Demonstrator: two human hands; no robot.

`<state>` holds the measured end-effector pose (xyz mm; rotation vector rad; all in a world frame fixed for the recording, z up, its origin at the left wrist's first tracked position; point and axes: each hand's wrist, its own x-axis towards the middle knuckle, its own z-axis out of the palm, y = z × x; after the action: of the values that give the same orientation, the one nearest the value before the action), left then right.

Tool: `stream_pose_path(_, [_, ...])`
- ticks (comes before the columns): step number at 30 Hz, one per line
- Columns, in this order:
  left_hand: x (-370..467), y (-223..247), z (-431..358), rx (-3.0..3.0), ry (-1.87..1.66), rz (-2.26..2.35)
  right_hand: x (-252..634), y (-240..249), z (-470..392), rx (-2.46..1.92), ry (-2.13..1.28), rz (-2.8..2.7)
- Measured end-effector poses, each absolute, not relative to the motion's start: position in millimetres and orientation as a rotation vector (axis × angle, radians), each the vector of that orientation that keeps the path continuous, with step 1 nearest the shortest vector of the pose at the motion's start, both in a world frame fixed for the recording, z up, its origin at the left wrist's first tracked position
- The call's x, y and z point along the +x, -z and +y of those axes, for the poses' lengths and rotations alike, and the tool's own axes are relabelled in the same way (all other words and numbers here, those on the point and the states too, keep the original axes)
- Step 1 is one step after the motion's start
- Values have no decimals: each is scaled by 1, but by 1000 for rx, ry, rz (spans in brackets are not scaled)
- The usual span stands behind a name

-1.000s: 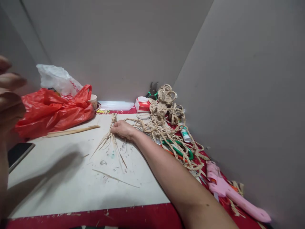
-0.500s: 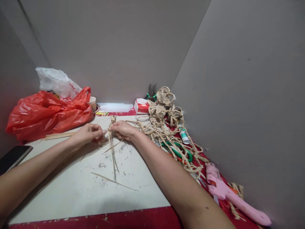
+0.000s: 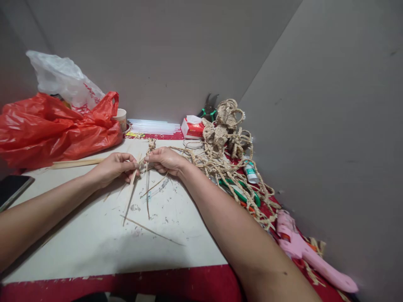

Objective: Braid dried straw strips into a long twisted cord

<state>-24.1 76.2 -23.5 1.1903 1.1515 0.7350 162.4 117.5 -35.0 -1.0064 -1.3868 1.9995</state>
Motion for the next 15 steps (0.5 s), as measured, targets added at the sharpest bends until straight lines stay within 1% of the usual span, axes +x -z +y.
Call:
stream_pose_path(6, [-17,24,72,1222,-973,1148,160,37,116,-1027,-1966,-1407])
stream_pose_path(15, [-11,37,78,1547,-968,1299,158,35,114,-1010,-2018,-1315])
